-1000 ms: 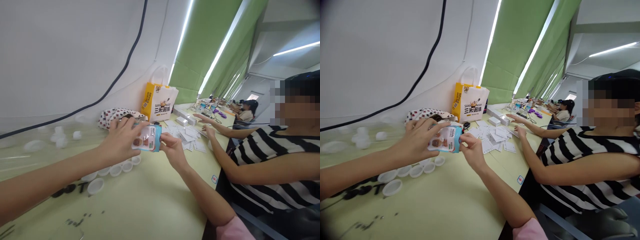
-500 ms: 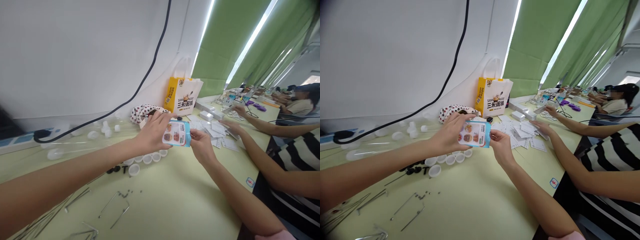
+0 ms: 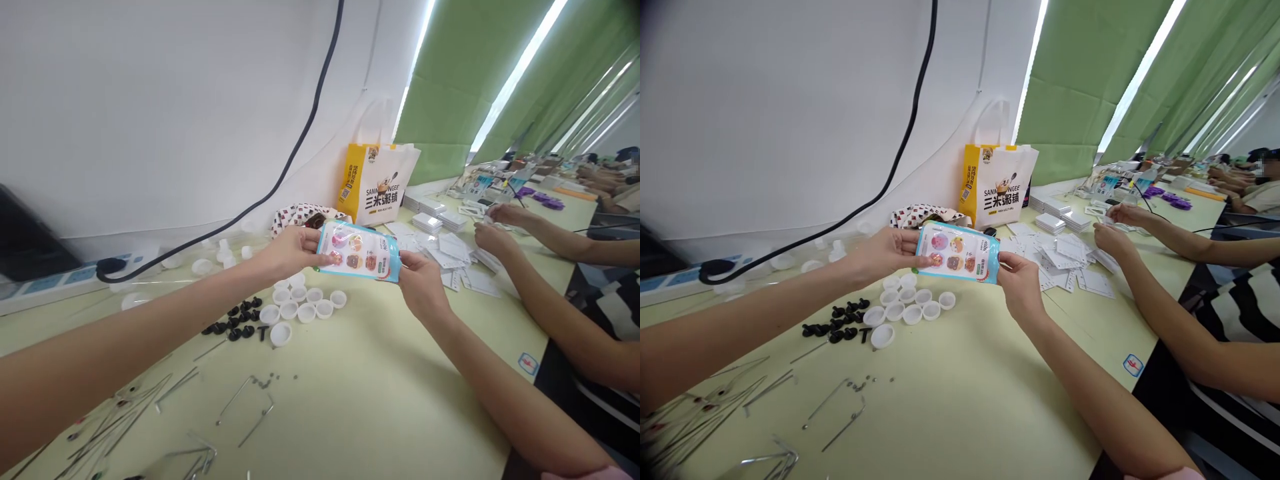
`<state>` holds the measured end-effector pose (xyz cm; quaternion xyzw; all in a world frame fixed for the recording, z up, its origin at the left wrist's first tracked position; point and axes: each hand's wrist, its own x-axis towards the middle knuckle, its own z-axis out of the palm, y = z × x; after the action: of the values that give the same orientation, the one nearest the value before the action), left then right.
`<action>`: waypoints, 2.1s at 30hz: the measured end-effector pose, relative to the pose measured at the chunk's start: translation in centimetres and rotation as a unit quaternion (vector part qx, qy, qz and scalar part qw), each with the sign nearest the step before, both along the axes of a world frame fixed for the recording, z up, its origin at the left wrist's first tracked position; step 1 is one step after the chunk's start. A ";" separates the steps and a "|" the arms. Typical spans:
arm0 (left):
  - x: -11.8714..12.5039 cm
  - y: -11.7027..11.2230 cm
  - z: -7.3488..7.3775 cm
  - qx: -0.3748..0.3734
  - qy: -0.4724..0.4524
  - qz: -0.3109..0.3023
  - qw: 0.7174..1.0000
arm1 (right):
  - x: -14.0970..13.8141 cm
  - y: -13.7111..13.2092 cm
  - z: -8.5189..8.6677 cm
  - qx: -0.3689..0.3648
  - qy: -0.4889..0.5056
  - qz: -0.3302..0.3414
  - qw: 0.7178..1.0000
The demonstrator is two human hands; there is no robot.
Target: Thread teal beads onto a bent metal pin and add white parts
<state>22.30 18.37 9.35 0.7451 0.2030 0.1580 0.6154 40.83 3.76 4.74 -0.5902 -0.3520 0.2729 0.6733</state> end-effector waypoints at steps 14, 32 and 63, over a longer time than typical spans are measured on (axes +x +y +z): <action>0.2 -0.4 0.4 0.038 0.051 -0.009 0.998 | 0.0 0.1 0.6 -0.061 0.055 0.072 0.994; 0.1 0.8 0.9 0.217 0.053 0.037 0.974 | 0.0 -0.2 0.8 -0.005 -0.252 0.191 0.949; 1.3 -1.7 1.4 0.045 0.135 -0.180 0.973 | -1.4 -0.8 1.2 0.004 -0.008 0.141 0.990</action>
<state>23.55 16.64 10.73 0.8108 0.1393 -0.0480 0.5665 39.41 3.00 5.97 -0.5343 -0.4384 0.3590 0.6272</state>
